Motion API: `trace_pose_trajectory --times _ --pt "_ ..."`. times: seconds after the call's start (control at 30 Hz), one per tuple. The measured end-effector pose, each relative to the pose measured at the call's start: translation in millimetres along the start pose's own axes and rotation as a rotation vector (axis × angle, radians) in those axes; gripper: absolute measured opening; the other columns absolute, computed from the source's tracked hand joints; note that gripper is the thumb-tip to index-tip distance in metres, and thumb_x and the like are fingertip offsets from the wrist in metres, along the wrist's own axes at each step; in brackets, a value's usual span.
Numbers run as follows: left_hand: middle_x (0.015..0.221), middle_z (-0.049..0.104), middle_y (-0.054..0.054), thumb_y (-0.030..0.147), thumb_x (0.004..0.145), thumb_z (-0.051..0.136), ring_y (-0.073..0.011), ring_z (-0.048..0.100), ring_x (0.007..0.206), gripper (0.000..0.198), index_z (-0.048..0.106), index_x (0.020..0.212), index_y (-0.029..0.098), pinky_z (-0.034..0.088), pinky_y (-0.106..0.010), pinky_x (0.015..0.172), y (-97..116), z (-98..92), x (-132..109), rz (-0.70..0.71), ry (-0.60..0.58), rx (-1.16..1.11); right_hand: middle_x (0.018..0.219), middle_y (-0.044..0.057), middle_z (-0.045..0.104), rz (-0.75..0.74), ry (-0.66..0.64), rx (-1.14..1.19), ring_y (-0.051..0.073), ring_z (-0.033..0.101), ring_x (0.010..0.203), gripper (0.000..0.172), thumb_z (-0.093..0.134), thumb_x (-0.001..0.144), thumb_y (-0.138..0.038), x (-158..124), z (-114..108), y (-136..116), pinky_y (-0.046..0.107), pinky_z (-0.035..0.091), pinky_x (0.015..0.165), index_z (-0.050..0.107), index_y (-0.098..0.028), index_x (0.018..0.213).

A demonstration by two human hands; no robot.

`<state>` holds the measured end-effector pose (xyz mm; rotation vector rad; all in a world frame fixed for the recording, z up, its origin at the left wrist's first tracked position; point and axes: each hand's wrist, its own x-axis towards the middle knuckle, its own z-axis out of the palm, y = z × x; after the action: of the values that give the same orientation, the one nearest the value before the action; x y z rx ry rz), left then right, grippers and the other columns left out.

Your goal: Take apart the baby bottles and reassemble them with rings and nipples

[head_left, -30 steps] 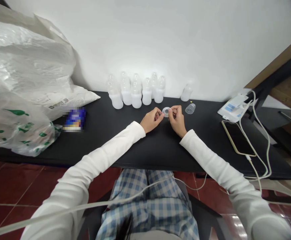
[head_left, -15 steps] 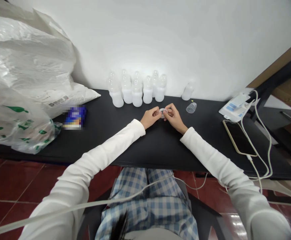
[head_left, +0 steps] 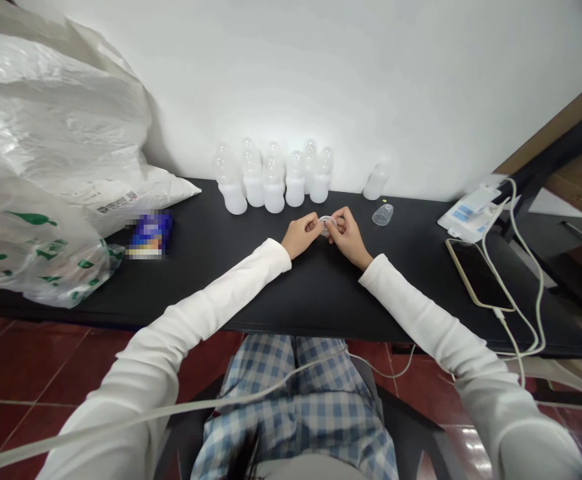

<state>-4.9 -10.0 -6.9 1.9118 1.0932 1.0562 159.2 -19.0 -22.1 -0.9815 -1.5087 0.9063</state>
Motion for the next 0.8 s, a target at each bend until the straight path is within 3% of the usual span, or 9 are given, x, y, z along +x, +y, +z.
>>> trace_pose_trajectory --times 0.27,0.8 --pt "0.062 0.052 0.007 0.028 0.087 0.061 -0.0101 0.047 0.060 0.027 0.039 0.073 0.022 0.039 -0.025 0.066 0.9 -1.4 -1.5 -0.033 -0.045 -0.064 0.083 -0.005 0.061 -0.023 -0.057 0.000 0.009 0.059 0.063 0.052 0.071 0.079 -0.065 -0.5 -4.1 -0.8 0.026 0.050 0.062 0.044 -0.025 0.099" --pt "0.059 0.045 0.006 0.026 0.087 0.058 -0.0112 0.047 0.061 0.030 0.039 0.065 0.021 0.034 -0.026 0.063 2.1 -3.7 -1.4 0.025 -0.079 -0.019 0.067 -0.008 0.049 -0.071 -0.079 -0.028 0.009 0.045 0.057 0.049 0.073 0.079 -0.063 -2.4 -6.7 -6.3 0.023 0.037 0.054 0.044 -0.025 0.092"
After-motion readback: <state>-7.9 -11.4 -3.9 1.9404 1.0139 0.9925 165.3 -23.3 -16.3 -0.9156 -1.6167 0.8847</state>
